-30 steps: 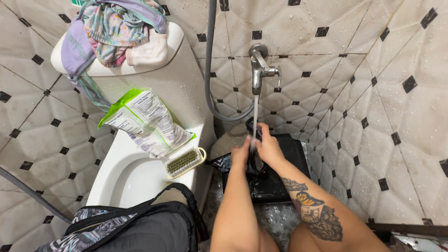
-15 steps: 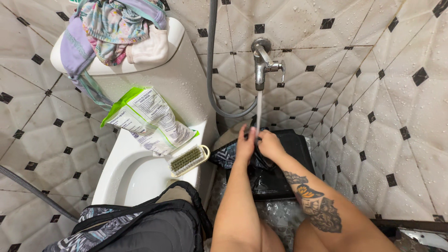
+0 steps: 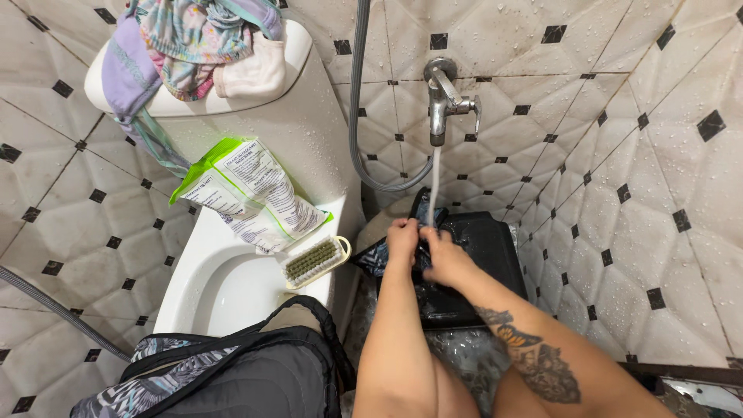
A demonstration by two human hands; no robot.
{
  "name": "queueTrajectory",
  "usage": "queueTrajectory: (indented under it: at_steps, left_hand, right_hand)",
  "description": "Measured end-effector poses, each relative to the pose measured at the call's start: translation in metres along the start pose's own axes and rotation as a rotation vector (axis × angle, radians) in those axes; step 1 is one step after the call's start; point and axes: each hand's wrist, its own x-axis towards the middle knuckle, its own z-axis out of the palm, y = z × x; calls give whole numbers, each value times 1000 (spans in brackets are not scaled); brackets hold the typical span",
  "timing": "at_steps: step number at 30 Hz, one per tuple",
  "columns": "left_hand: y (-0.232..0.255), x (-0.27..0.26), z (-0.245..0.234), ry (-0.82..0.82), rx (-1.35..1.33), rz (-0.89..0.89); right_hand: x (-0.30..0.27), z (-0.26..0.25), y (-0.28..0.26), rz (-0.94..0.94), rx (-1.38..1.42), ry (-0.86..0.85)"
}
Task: The person washes a bag by hand under a faucet, scrubbing the interior and exterior surfaces with a brush and soap, and rinsing it thoroughly.
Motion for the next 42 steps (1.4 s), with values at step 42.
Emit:
queueTrajectory:
  at_steps: [42]
  left_hand:
    - [52,-39,-49,-376,-573,-110]
  right_hand:
    - [-20,-20,-37,133,461,471]
